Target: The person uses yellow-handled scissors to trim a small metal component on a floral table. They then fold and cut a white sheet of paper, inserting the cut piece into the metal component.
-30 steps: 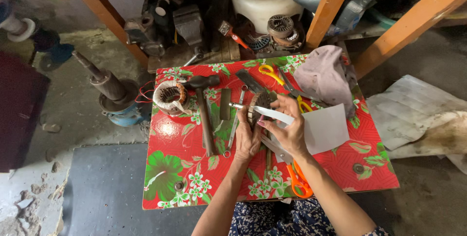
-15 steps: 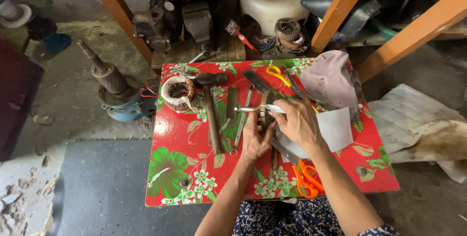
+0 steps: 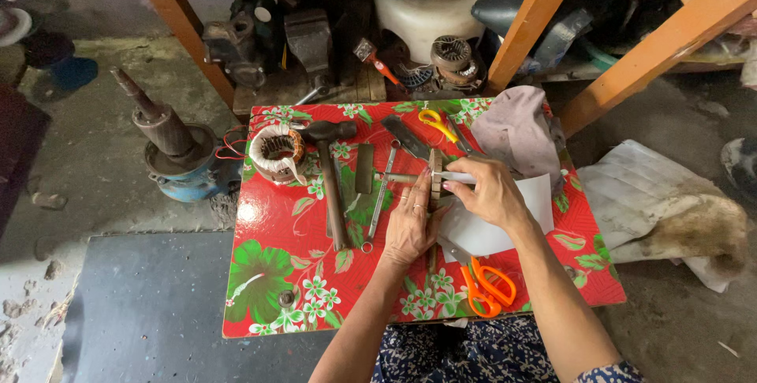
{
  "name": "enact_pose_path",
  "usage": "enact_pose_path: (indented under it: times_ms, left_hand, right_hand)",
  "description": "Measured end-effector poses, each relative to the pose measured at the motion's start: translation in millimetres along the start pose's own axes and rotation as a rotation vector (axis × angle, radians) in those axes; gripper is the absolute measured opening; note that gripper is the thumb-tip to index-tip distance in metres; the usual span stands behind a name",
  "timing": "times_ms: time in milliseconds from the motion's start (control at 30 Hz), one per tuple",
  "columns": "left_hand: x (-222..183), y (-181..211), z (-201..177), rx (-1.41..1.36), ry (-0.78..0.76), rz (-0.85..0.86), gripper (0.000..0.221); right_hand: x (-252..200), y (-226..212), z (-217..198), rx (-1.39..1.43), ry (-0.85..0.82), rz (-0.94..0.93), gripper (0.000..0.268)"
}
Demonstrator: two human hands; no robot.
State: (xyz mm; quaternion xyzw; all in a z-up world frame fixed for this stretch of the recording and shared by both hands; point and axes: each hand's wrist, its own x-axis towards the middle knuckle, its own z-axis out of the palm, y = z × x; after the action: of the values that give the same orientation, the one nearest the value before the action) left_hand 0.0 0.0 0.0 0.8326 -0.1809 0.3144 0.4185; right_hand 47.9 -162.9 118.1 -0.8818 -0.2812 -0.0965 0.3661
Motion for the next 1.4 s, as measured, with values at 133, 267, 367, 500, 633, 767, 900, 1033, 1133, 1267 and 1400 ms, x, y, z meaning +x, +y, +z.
enact_pose_path:
  times_ms: [133, 267, 367, 500, 633, 767, 900, 1033, 1133, 1267, 1400]
  left_hand:
    - [2, 1, -2, 0.007, -0.013, 0.004, 0.077]
    - [2, 3, -3, -0.007, -0.004, 0.008, 0.077]
    - [2, 3, -3, -0.002, -0.007, 0.000, 0.076]
    - [3, 2, -4, -0.007, 0.012, 0.011, 0.076]
    - [3, 2, -4, 0.001, 0.004, -0.013, 0.073]
    - [3, 2, -4, 0.011, 0.005, -0.009, 0.072]
    - [4, 4, -6, 0.014, 0.000, -0.010, 0.073]
    - [6, 9, -11, -0.056, -0.106, -0.171, 0.082]
    - [9, 13, -14, -0.127, 0.047, -0.021, 0.087]
    - [10, 15, -16, -0.066, -0.026, -0.077, 0.084]
    - [11, 15, -16, -0.073, -0.030, -0.075, 0.082]
  right_hand:
    - [-3, 6, 1, 0.010, 0.017, -0.051, 0.020]
    - [-3, 11, 3, 0.057, 0.047, -0.091, 0.016]
    - [-2, 13, 4, 0.086, 0.038, -0.072, 0.014]
    - [0, 16, 6, 0.061, 0.052, -0.100, 0.013]
    - [2, 18, 8, 0.013, 0.060, -0.132, 0.011]
    - [2, 20, 9, 0.003, 0.061, -0.135, 0.010]
    - [1, 18, 9, -0.008, 0.056, -0.133, 0.009]
    - [1, 15, 8, -0.053, 0.055, -0.180, 0.010]
    - [0, 10, 6, -0.101, 0.049, -0.206, 0.013]
    - [-3, 4, 5, -0.127, 0.036, -0.170, 0.017]
    - [-6, -1, 2, -0.120, 0.083, -0.165, 0.025]
